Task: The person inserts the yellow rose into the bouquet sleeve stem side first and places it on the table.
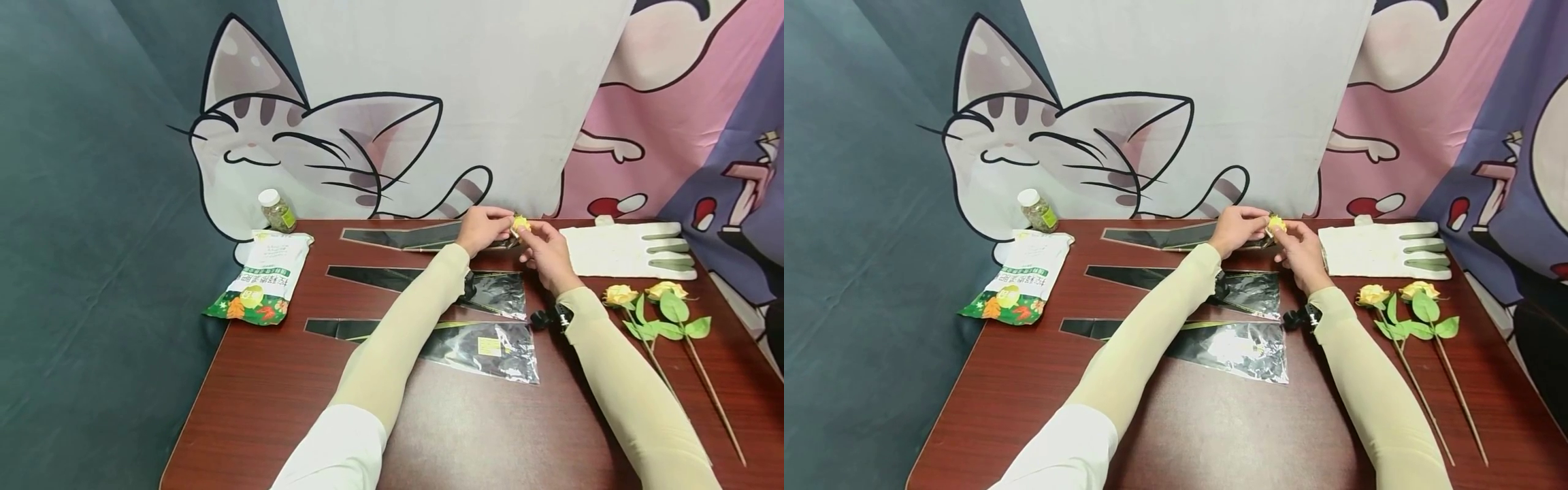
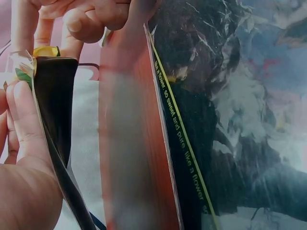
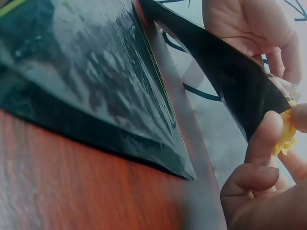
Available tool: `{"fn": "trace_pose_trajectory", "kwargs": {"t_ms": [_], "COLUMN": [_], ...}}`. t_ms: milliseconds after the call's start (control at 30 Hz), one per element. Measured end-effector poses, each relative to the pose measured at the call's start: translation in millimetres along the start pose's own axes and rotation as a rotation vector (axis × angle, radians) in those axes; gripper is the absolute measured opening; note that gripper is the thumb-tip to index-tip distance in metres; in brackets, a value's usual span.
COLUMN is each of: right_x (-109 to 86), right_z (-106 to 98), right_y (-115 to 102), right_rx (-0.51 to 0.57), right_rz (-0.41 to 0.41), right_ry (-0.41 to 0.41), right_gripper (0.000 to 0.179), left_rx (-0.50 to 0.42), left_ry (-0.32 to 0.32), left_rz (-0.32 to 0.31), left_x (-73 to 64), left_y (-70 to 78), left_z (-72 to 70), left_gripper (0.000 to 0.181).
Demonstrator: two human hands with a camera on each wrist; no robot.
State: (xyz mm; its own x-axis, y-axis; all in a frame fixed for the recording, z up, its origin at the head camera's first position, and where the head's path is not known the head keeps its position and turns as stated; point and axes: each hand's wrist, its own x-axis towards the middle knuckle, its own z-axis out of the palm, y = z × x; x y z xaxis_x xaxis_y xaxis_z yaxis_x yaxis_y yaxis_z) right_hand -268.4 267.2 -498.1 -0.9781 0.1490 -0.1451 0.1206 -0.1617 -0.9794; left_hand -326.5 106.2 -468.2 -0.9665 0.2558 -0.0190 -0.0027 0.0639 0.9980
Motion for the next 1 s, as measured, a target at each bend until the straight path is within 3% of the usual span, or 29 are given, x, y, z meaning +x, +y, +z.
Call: {"fn": "trace_pose_trajectory", "kwargs": {"t_ms": [367,633,1000], "right_x": [-5.6,-2.8,2.9], "right_z": [-6.8,-7.7,-6.8], "right_y": [-10.6,-8.5,-4.3], "right_rx": [0.073,0.025,-0.033], "right_rz": [0.047,-0.006,0.0], "right_ry": [-0.074,-0.071,-0.083], "right_gripper": [0.018,0.017,0.005], "left_rx": [-0.001,-0.025,-0.02], "left_ry": [0.001,-0.003,-0.016], "left_rz": [0.01,0.002,-0.01], "left_x": [-0.2,-0.3,-4.5], "left_y": [-1.6,0.8,3.1], "left_z": [-2.5,-3.1,-4.3], "left_gripper": [0.015,0.014,0.019]}}
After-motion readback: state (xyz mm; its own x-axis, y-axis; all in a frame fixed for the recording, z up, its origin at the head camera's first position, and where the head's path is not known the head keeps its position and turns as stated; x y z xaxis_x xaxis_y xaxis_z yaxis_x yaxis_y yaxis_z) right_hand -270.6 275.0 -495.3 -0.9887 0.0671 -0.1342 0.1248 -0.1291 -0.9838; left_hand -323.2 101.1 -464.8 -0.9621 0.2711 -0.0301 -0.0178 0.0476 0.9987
